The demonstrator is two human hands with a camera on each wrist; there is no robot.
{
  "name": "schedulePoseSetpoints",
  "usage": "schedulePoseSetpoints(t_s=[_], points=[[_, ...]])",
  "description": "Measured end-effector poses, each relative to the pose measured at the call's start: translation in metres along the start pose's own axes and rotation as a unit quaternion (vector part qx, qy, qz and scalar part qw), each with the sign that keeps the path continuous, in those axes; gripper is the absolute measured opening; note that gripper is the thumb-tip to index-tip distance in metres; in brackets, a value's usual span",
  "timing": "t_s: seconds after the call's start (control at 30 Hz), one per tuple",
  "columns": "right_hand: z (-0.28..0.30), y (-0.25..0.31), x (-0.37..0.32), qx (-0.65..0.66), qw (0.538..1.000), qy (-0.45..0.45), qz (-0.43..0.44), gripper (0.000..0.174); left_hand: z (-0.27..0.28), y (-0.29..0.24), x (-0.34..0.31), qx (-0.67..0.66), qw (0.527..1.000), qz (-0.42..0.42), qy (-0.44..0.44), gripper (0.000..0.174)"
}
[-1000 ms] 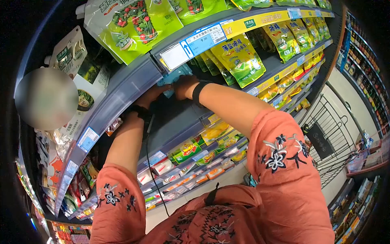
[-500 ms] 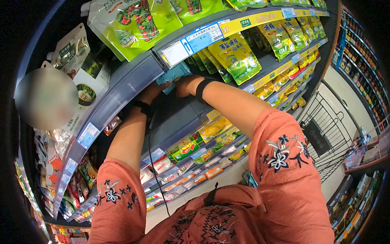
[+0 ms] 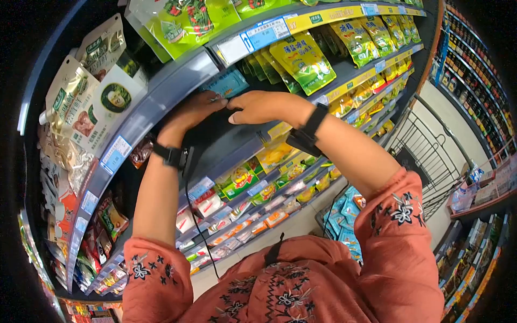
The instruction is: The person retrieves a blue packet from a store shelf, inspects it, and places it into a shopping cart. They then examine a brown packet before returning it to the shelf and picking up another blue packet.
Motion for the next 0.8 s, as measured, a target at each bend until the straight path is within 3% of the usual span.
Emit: schedulePoseSetpoints(t_s=[0.03,0.07,0.17,0.2,0.23,0.27,0.33,0.37,0.4,0.5,0.6,0.63,0.73,0.8], points=[[0.005,0.015,-0.018,0.053,0.998,-0.012,0.021,0.048,-0.009,-0.015,-0.028,-0.116,0.988,-0.067,-0.079,0.068],[0.009,0.027,-0.038,0.109,0.994,-0.024,0.014,0.046,-0.012,-0.027,-0.042,-0.073,0.991,-0.093,-0.069,0.063],[0.002,0.044,-0.103,0.272,0.959,-0.071,-0.022,0.041,-0.035,-0.073,-0.127,-0.166,0.972,-0.123,-0.112,0.045],[-0.004,0.047,-0.125,0.326,0.941,-0.086,-0.037,0.039,-0.053,-0.08,-0.149,-0.236,0.963,-0.101,-0.082,0.039],[-0.015,0.049,-0.146,0.408,0.905,-0.102,-0.067,0.037,-0.076,-0.081,-0.163,-0.278,0.946,-0.138,-0.09,0.033],[-0.029,0.05,-0.165,0.487,0.86,-0.118,-0.096,0.036,-0.101,-0.081,-0.176,-0.248,0.953,-0.157,-0.075,0.029],[-0.064,0.046,-0.202,0.525,0.81,-0.174,-0.194,0.032,-0.167,-0.07,-0.194,-0.366,0.925,-0.08,0.068,0.023],[-0.088,0.036,-0.221,0.499,0.817,-0.178,-0.229,0.03,-0.208,-0.059,-0.199,-0.446,0.882,-0.076,0.131,0.021],[-0.113,0.025,-0.239,0.473,0.82,-0.184,-0.264,0.029,-0.237,-0.049,-0.207,-0.449,0.878,-0.047,0.157,0.027],[-0.187,0.021,-0.289,0.538,0.745,-0.183,-0.348,0.018,-0.281,-0.036,-0.232,-0.445,0.871,0.008,0.211,0.034],[-0.236,0.018,-0.34,0.397,0.785,-0.195,-0.434,0.024,-0.328,-0.02,-0.24,-0.42,0.874,0.01,0.245,0.026],[-0.257,0.012,-0.361,0.297,0.827,-0.193,-0.436,0.036,-0.344,-0.019,-0.244,-0.426,0.873,-0.005,0.236,0.027],[-0.304,-0.002,-0.416,0.322,0.8,-0.086,-0.499,0.035,-0.366,-0.025,-0.255,-0.41,0.878,-0.016,0.247,0.043],[-0.323,-0.01,-0.44,0.378,0.743,-0.094,-0.544,0.035,-0.363,-0.028,-0.26,-0.37,0.89,-0.028,0.266,0.046]])
Point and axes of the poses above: each hand's wrist, its own x-axis towards the middle knuckle, its own z-axis out of the back of the hand, y = z × x, the point moved 5 cm from there along x, towards the middle knuckle, and after that the axes turned 6 degrees about x, right-handed, at the moved point
